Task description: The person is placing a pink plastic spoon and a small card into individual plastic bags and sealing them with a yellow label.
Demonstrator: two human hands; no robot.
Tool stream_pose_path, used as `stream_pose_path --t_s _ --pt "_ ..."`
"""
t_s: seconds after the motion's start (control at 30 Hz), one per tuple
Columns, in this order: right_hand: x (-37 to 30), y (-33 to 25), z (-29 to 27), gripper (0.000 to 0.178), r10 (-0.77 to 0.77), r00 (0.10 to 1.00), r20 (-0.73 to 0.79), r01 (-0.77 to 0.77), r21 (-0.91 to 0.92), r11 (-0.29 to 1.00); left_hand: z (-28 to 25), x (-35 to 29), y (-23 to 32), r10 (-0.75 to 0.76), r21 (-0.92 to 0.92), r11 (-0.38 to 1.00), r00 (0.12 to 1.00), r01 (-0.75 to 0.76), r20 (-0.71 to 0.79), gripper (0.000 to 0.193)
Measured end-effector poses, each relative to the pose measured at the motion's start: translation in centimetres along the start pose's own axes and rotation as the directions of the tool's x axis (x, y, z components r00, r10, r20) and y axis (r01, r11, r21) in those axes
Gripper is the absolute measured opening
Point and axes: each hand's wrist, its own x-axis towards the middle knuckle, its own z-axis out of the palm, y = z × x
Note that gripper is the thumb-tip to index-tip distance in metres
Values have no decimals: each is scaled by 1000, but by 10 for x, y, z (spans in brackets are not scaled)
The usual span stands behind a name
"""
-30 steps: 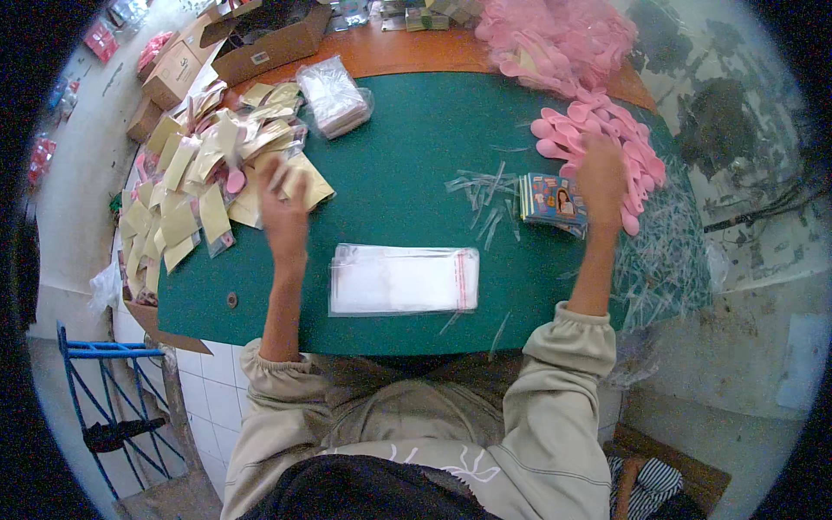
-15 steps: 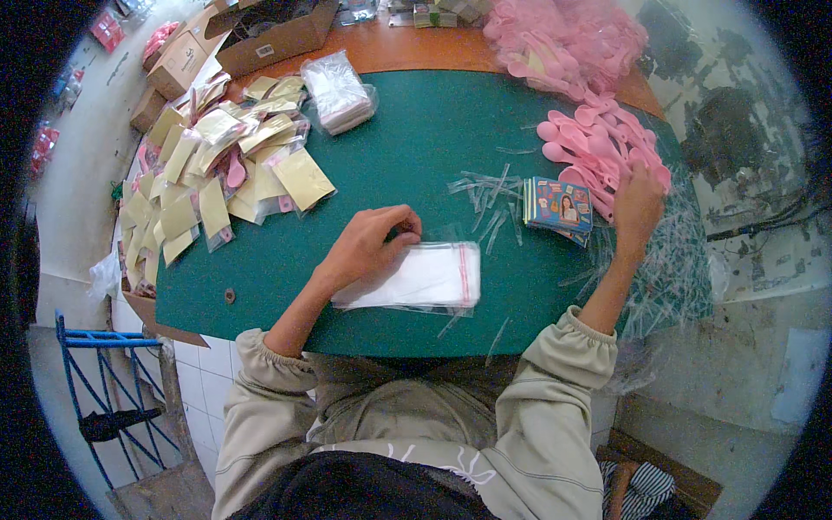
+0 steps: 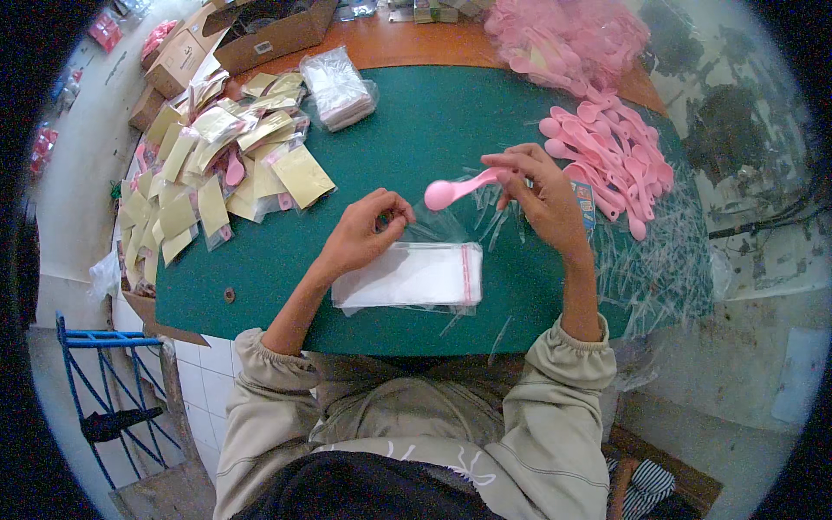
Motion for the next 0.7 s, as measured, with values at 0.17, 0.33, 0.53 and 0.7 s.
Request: stream_pose_path --t_s 0.17,0.33,0.53,0.7 --pt "2 8 6 15 -123 903 -412 -37 -360 932 -3 3 -5 -117 -624 767 988 152 97 17" --pt "2 16 6 14 -127 892 -435 -49 -371 927 -9 2 -2 -212 -729 652 973 206 86 26" --pt "2 10 17 14 -41 906 -421 -71 -246 967 -14 3 7 -315 -686 694 949 219 -15 33" --pt "0 8 26 13 -36 934 -355 -33 -185 982 -12 2 6 -326 -716 660 946 228 1 34"
